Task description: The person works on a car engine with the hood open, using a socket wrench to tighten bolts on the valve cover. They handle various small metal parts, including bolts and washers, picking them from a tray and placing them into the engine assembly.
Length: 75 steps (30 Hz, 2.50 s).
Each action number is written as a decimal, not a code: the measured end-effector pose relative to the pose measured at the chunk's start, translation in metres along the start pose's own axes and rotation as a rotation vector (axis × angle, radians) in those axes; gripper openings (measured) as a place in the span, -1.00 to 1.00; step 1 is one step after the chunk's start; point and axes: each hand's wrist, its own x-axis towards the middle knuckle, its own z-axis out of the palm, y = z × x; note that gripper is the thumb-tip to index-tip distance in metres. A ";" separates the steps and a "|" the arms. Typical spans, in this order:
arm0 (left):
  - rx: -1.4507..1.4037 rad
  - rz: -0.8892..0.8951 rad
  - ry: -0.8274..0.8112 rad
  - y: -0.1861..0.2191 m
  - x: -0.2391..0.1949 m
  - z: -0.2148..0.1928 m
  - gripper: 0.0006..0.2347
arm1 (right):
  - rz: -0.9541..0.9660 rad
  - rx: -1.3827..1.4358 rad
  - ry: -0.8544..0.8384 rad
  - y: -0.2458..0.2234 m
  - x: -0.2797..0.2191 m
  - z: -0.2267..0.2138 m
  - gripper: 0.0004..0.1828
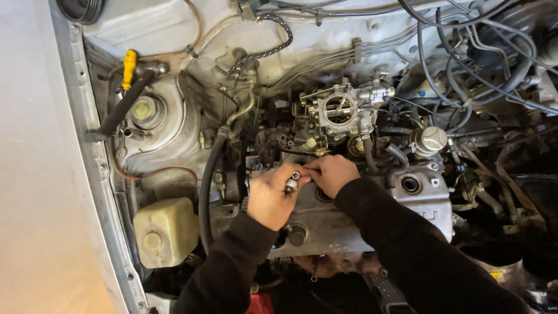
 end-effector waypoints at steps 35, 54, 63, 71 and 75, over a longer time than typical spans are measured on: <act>0.635 0.405 -0.177 0.046 -0.001 -0.010 -0.85 | -0.048 0.064 0.049 0.009 -0.003 0.006 -0.78; 0.846 0.145 -0.293 0.057 0.005 -0.006 -0.77 | 0.034 0.063 -0.014 0.004 -0.001 0.003 -0.78; 0.766 0.344 -0.296 0.047 -0.002 -0.010 -0.87 | 0.012 0.086 0.028 0.010 0.001 0.009 -0.79; 0.686 0.028 -0.260 0.058 0.009 -0.005 -0.74 | 0.030 0.032 0.016 0.009 0.001 0.009 -0.78; 0.572 0.238 -0.145 0.055 0.009 0.003 -0.78 | 0.028 0.059 -0.019 0.005 -0.001 0.001 -0.75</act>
